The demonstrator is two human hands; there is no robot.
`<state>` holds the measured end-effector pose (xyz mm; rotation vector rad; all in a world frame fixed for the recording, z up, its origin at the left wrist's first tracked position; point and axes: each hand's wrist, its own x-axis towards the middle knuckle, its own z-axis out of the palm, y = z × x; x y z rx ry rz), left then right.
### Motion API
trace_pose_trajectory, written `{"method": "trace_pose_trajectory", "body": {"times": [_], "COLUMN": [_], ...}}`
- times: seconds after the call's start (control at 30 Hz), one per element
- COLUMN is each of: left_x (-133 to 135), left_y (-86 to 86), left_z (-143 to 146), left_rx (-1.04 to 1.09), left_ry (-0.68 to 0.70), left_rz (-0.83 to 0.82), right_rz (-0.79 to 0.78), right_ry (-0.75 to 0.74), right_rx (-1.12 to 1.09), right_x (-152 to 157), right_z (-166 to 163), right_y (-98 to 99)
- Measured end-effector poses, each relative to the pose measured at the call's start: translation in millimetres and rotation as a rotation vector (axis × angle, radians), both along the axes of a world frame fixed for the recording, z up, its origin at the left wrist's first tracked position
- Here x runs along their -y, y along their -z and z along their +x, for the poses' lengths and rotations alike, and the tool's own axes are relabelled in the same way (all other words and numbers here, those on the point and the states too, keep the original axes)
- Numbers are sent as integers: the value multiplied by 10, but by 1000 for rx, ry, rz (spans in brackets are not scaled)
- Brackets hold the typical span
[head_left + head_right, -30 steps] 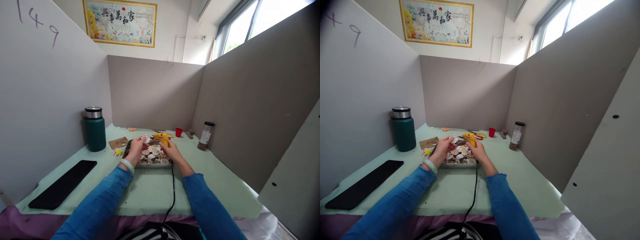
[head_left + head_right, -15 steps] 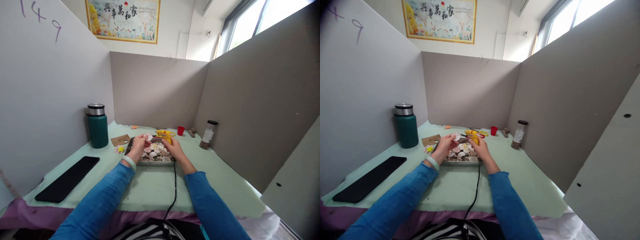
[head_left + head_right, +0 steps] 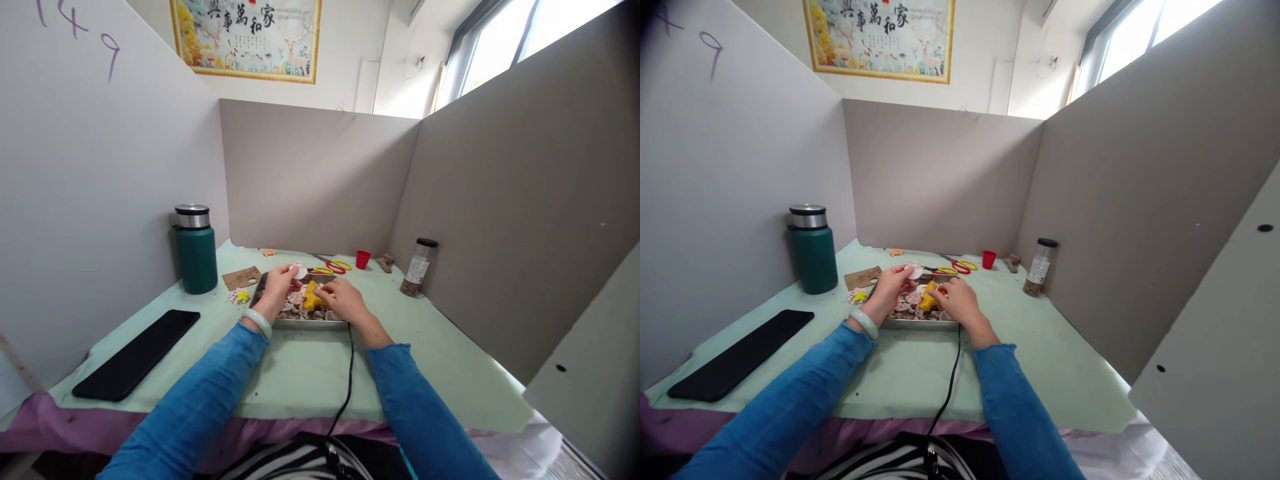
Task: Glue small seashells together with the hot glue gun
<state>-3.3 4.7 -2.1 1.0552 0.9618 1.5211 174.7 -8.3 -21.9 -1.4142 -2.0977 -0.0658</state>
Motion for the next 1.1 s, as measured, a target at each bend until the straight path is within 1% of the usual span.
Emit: {"method": "trace_pose_trajectory", "body": {"times": [0.1, 0.17, 0.27, 0.4, 0.57, 0.67, 0.77, 0.87, 1.0, 1.1], "left_x": [21, 48, 85, 100, 87, 66, 41, 25, 39, 66], "left_y": [22, 43, 75, 95, 84, 86, 96, 103, 86, 49], "left_z": [18, 39, 74, 100, 77, 64, 63, 66, 71, 70], "left_rx": [-47, -92, -138, -169, -237, -265, -260, -219, -140, -127], "left_ry": [140, 226, 295, 329, 296, 247, 229, 245, 308, 310], "left_rz": [29, 36, 47, 39, 35, 58, 83, 74, 52, 46], "right_rz": [125, 163, 149, 73, 5, -4, -9, -2, 48, 70], "right_ry": [-51, -118, -206, -249, -229, -204, -204, -222, -235, -228], "right_rx": [-256, -430, -602, -712, -775, -784, -782, -775, -742, -651], "right_x": [11, 9, -3, -13, -9, -2, 8, 24, 38, 29], "right_z": [8, -3, -32, -61, -65, -59, -56, -63, -71, -46], "right_y": [-33, -45, -44, -30, -24, -31, -37, -37, -41, -49]}}
